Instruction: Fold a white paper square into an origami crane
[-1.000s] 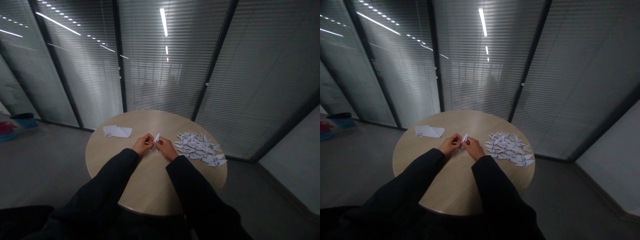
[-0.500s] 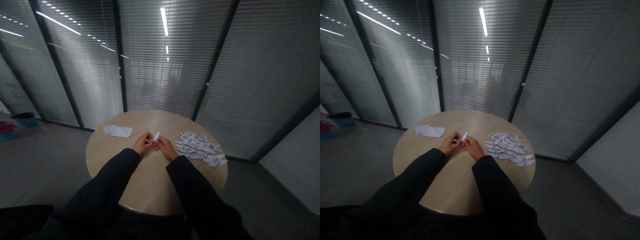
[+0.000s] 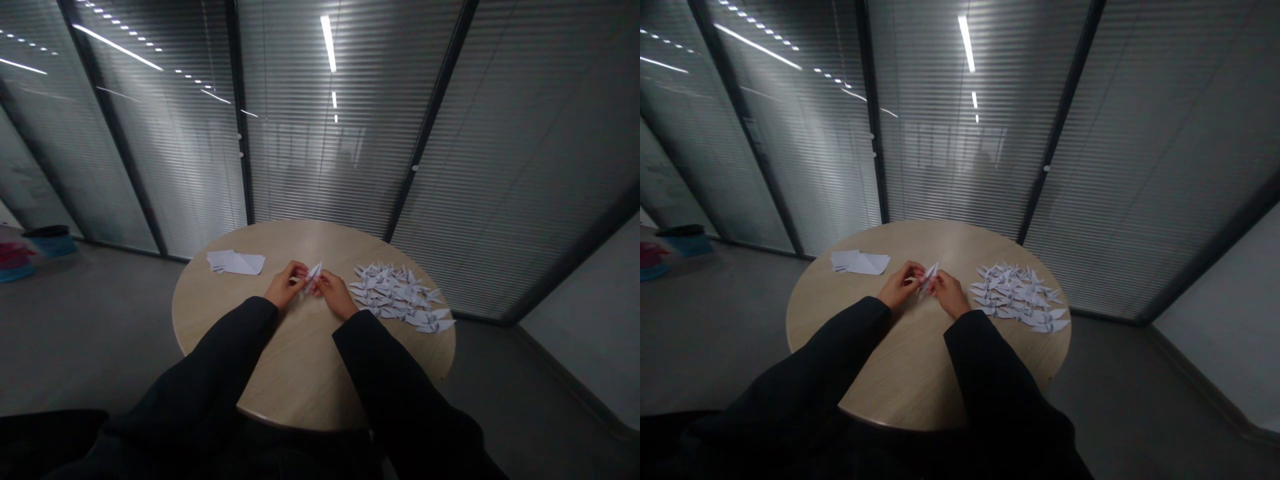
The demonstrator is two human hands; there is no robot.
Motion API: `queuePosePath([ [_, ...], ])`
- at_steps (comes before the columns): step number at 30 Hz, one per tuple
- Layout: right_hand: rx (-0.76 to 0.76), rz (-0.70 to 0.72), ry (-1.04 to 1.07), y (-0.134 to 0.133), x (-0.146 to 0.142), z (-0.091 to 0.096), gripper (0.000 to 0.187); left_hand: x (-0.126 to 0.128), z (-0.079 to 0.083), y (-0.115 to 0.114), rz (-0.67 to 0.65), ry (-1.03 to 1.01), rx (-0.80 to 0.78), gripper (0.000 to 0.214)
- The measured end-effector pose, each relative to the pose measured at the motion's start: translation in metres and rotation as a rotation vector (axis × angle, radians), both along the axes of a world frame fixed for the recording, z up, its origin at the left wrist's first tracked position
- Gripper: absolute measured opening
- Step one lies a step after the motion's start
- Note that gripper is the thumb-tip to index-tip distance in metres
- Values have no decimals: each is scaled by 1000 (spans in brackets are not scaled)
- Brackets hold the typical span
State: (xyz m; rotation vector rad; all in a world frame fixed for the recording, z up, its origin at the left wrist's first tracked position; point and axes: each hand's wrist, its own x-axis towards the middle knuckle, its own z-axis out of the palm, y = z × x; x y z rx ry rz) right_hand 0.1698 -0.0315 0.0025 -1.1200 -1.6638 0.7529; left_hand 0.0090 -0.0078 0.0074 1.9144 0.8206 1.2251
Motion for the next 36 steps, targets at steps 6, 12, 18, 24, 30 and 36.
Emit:
queuePosePath([
  [6,1,19,-14,-1,0,2,15,-1,1,8,-99,-152,-141,23],
  [12,-42,34,32,-2,-1,2,13,-1,5,4,-48,-112,-81,18],
  [18,-68,47,72,-4,-3,3,11,-3,4,-1,-13,79,46,10],
  [24,-70,35,83,-5,-2,5,9,-3,4,-4,-10,122,140,10],
  [30,-75,45,80,-3,-1,5,11,-6,7,-5,-55,195,248,12],
  [36,-70,49,98,-2,-2,2,11,-5,7,-6,-23,175,226,8],
])
